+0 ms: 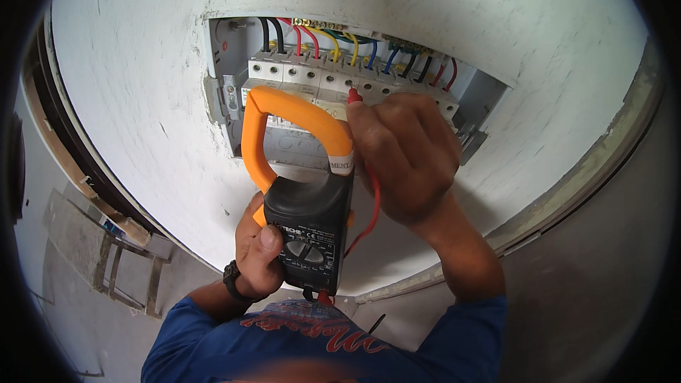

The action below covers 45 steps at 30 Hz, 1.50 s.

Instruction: The person uses a clamp multimeter to test an electrical distribution board. They repeatedly place the multimeter probes on various terminals and circuit breakers while holding the clamp around a wire, then toggle some breakers and continue testing.

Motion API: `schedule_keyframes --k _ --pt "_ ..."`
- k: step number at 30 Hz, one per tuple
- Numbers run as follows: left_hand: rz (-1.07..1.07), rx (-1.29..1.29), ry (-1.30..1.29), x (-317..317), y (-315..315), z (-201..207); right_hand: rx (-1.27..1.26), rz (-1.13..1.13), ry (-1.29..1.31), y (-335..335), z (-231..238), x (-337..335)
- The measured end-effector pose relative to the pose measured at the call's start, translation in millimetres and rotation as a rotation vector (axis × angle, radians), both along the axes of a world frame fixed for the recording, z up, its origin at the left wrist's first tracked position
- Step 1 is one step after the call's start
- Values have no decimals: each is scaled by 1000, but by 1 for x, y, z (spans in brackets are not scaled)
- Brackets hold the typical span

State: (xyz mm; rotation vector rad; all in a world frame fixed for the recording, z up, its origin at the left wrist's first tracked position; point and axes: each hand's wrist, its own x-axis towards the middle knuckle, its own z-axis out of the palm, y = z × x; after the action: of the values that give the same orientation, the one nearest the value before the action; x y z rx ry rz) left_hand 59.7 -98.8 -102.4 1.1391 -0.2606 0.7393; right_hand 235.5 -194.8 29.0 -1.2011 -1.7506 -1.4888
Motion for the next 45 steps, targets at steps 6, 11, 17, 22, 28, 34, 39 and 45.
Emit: schedule_keyframes --k 6,11,17,22,28,34,39,45 --pt "-55 -50 17 -3 1 1 7 -19 -3 0 1 -2" --pt "-45 -44 24 -3 2 -1 -6 -16 4 -1 -1 -2" --pt "-33 -29 9 -4 4 -6 2 14 -5 0 -1 1" --pt "-21 42 10 -19 4 -10 -1 85 -18 -6 -3 -3" --pt "3 13 38 -35 4 -7 -36 50 2 1 -5 -2" --pt "-27 0 14 -34 11 -8 31 -20 -27 9 -1 -5" --pt "-3 27 -17 -33 12 -14 29 -12 -42 9 2 -7" --pt "54 49 -57 -32 13 -13 30 -57 -79 10 2 -11"
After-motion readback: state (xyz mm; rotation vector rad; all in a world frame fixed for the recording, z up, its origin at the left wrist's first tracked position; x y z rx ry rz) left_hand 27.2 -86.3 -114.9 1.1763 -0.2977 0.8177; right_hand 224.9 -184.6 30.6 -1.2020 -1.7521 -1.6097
